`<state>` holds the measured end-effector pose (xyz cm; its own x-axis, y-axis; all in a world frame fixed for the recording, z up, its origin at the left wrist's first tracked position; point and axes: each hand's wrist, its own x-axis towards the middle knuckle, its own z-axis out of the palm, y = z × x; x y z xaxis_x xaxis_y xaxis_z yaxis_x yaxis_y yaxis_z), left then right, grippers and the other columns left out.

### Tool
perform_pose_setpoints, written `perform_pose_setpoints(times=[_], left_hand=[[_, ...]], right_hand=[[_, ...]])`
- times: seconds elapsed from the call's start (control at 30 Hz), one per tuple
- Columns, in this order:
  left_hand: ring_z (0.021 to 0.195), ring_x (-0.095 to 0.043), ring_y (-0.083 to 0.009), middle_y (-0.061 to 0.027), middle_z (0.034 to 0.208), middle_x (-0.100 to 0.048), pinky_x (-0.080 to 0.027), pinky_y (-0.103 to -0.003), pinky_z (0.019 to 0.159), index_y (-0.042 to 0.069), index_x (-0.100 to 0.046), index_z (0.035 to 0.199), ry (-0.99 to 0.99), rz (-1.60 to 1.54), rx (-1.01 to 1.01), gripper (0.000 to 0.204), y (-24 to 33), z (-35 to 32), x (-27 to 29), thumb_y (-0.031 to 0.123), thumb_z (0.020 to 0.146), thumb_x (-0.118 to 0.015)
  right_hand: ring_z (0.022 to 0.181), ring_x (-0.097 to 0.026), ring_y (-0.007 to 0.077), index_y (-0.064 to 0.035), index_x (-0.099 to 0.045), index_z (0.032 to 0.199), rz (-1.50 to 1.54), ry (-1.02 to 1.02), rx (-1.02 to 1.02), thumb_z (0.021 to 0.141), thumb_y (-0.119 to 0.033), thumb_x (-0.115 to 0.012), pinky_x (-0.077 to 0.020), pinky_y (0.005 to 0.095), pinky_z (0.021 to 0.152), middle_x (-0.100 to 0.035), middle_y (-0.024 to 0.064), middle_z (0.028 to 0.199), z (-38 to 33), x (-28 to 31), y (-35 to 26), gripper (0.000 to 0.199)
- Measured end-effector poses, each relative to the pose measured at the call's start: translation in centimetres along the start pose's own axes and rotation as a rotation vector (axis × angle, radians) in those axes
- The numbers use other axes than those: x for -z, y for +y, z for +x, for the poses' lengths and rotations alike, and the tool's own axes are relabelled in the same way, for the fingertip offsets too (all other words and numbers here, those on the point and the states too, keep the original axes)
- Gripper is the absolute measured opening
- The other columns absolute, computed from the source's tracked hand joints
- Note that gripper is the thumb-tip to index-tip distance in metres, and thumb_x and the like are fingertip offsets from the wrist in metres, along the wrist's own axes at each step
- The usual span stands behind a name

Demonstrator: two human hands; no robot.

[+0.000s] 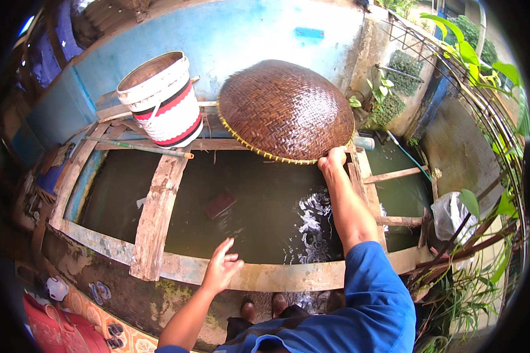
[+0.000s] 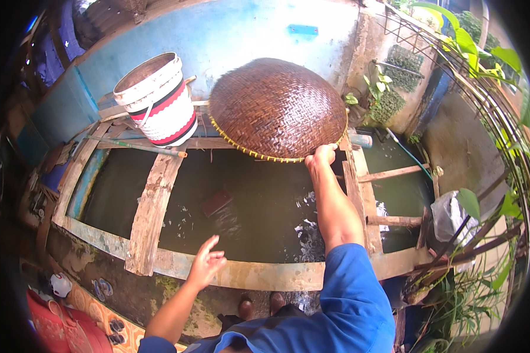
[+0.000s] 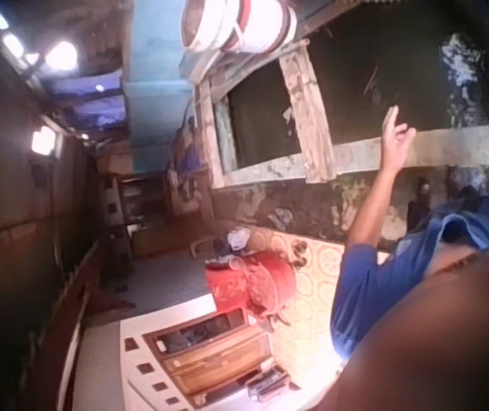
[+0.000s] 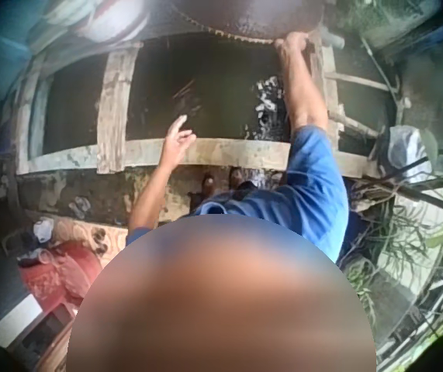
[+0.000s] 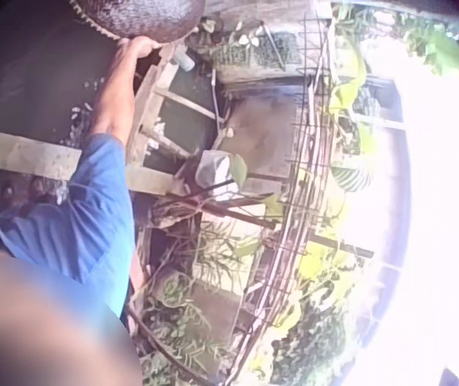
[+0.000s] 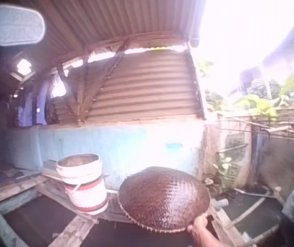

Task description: The person retrieves a woven basket from a water tank, carries it indoors, and uses it to gather debris from a tiled floor. They then scoop a white liquid from a large blue barrel into a smaller bucket and pour it into another container.

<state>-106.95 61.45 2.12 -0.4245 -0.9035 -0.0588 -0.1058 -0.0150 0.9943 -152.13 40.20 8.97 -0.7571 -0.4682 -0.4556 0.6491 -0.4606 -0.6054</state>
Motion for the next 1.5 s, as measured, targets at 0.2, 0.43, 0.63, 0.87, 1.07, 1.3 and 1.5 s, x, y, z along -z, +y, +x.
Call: perform_pose_setpoints(times=[0.2,0.43,0.63,0.87,1.07,1.3,1.5], left_hand=[[0.116,-0.061,-0.0257,-0.0133,0.153,-0.039,-0.054,-0.035,0.087,0.009,-0.048,0.145,0.21,0.182,0.138,0.064,-6.9,-5.0,3.9,0.013,0.087,-0.076],[0.126,-0.054,-0.0302,-0.0161,0.15,-0.043,-0.048,-0.039,0.1,0.006,-0.053,0.14,0.316,0.4,0.135,0.057,-9.1,-5.2,5.2,0.013,0.087,-0.074],[0.135,-0.047,-0.0325,-0.0181,0.151,-0.041,-0.042,-0.039,0.108,0.005,-0.055,0.138,0.231,0.528,0.131,0.056,-9.6,-4.5,4.6,0.012,0.086,-0.074],[0.136,-0.046,-0.0327,-0.0175,0.151,-0.042,-0.043,-0.04,0.107,0.004,-0.056,0.137,0.206,0.468,0.171,0.056,-8.7,-4.6,4.0,0.011,0.084,-0.074],[0.137,-0.044,-0.033,-0.0175,0.151,-0.042,-0.041,-0.042,0.109,0.003,-0.056,0.136,0.165,0.549,0.128,0.056,-9.4,-4.8,4.3,0.012,0.083,-0.074],[0.137,-0.044,-0.035,-0.0198,0.149,-0.042,-0.038,-0.042,0.111,0.002,-0.057,0.135,0.113,0.521,0.122,0.056,-10.6,-4.9,4.1,0.011,0.082,-0.073],[0.137,-0.044,-0.0347,-0.0195,0.149,-0.042,-0.039,-0.042,0.11,0.002,-0.055,0.136,0.109,0.567,0.079,0.058,-10.1,-4.4,3.8,0.01,0.082,-0.073]], right_hand=[[0.123,-0.057,0.0396,0.0124,-0.044,0.138,-0.047,0.123,0.03,0.106,-0.043,-0.027,-0.0502,0.05,0.104,-0.05,0.0233,0.143,3.5,2.2,4.6,0.066],[0.122,-0.057,0.0387,0.0075,-0.045,0.138,-0.081,0.089,0.055,0.106,-0.049,-0.029,-0.0482,0.0536,0.104,-0.05,0.0209,0.143,5.3,5.0,9.7,0.067],[0.127,-0.054,0.0398,0.0047,-0.044,0.141,0.044,0.039,-0.021,0.105,-0.053,-0.031,-0.0441,0.059,0.107,-0.05,0.0194,0.143,5.5,4.8,8.5,0.069],[0.134,-0.047,0.0385,0.0012,-0.039,0.147,0.142,-0.052,0.037,0.106,-0.05,-0.032,-0.0373,0.0613,0.112,-0.043,0.0181,0.152,3.3,8.1,1.3,0.066],[0.129,-0.053,0.0343,-0.0052,-0.051,0.138,0.273,-0.004,0.146,0.106,-0.041,-0.026,-0.0401,0.0604,0.11,-0.052,0.0125,0.145,4.7,15.0,-3.9,0.054],[0.135,-0.046,0.0354,-0.0016,-0.041,0.147,0.337,0.205,0.235,0.103,-0.05,-0.025,-0.0348,0.0562,0.115,-0.04,0.0149,0.155,5.7,20.2,-7.9,0.067],[0.138,-0.043,0.0368,0.0045,-0.033,0.149,0.411,0.272,0.14,0.105,-0.047,-0.021,-0.0396,0.0541,0.113,-0.035,0.0169,0.157,5.0,20.6,-8.7,0.07]])
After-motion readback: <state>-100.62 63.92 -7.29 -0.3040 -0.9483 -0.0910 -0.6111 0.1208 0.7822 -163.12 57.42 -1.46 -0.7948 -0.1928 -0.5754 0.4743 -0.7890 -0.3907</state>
